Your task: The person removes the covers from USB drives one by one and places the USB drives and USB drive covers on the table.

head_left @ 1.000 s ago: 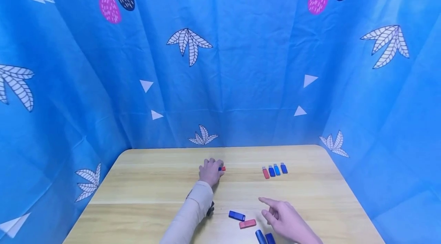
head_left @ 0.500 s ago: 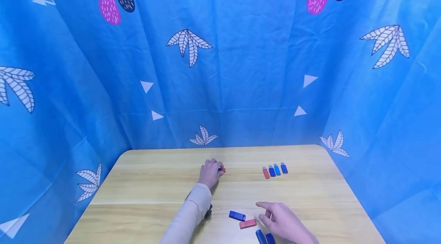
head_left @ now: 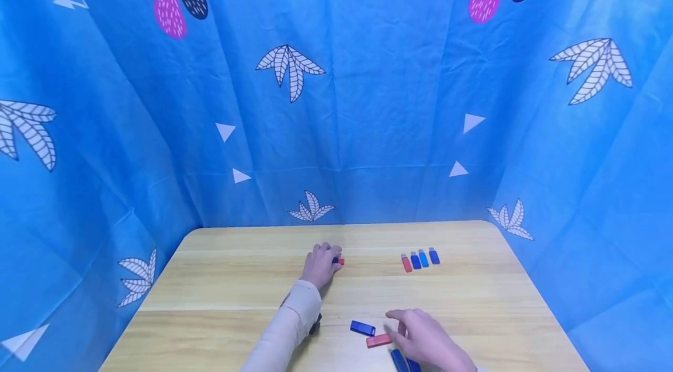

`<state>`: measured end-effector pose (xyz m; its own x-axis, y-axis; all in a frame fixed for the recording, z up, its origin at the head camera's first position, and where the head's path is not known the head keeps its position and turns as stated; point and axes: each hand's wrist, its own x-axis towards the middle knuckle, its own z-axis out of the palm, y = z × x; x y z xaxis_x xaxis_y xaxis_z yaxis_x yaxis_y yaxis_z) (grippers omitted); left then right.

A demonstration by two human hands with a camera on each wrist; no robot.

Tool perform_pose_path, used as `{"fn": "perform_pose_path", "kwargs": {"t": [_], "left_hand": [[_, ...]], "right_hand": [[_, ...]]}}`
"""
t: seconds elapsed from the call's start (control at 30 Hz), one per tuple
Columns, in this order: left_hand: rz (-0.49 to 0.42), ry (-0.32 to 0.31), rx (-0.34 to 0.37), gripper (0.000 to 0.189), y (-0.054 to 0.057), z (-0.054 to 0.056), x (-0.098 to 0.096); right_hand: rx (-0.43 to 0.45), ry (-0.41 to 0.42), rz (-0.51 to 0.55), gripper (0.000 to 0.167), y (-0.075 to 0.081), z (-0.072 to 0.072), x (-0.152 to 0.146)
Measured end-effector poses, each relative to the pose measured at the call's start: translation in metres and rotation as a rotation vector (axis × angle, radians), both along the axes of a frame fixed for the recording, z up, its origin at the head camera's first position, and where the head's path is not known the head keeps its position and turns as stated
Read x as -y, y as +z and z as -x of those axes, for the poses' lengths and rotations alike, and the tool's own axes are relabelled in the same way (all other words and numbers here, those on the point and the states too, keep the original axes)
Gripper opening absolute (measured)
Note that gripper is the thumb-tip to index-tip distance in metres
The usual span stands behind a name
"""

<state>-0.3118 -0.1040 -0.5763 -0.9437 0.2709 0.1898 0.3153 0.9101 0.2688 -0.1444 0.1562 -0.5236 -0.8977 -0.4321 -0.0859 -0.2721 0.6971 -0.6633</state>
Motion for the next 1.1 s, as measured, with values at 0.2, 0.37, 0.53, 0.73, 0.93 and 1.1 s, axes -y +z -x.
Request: {"fn": "perform_pose_path", "kwargs": {"t": [0.2, 0.37, 0.53, 0.73, 0.93, 1.1], "left_hand": [[-0.065, 0.045, 0.003, 0.071, 0.011, -0.012, 0.015], [-0.160, 0.119, 0.024, 0.074, 0.022, -0.030, 0.026], [-0.165, 0.157, -0.004, 0.066, 0.025, -0.056, 0.031], [-0.261, 0.196, 0.075, 0.056, 0.023, -0.091, 0.028], [-0.333, 0.208, 0.104, 0.049, 0.029, -0.124, 0.023], [-0.367, 0.199, 0.125, 0.047, 0.032, -0.148, 0.016]], "right_hand": [[-0.089, -0.028, -0.062, 0.039, -0.005, 0.005, 0.008], [-0.099, -0.039, -0.122, 0.042, -0.011, 0.012, 0.016], [-0.140, -0.015, -0.150, 0.042, -0.017, 0.018, 0.018], [-0.174, 0.023, -0.179, 0.036, -0.022, 0.022, 0.017], [-0.155, 0.057, -0.179, 0.027, -0.022, 0.025, 0.015], [-0.110, 0.069, -0.180, 0.021, -0.023, 0.025, 0.014]]}}
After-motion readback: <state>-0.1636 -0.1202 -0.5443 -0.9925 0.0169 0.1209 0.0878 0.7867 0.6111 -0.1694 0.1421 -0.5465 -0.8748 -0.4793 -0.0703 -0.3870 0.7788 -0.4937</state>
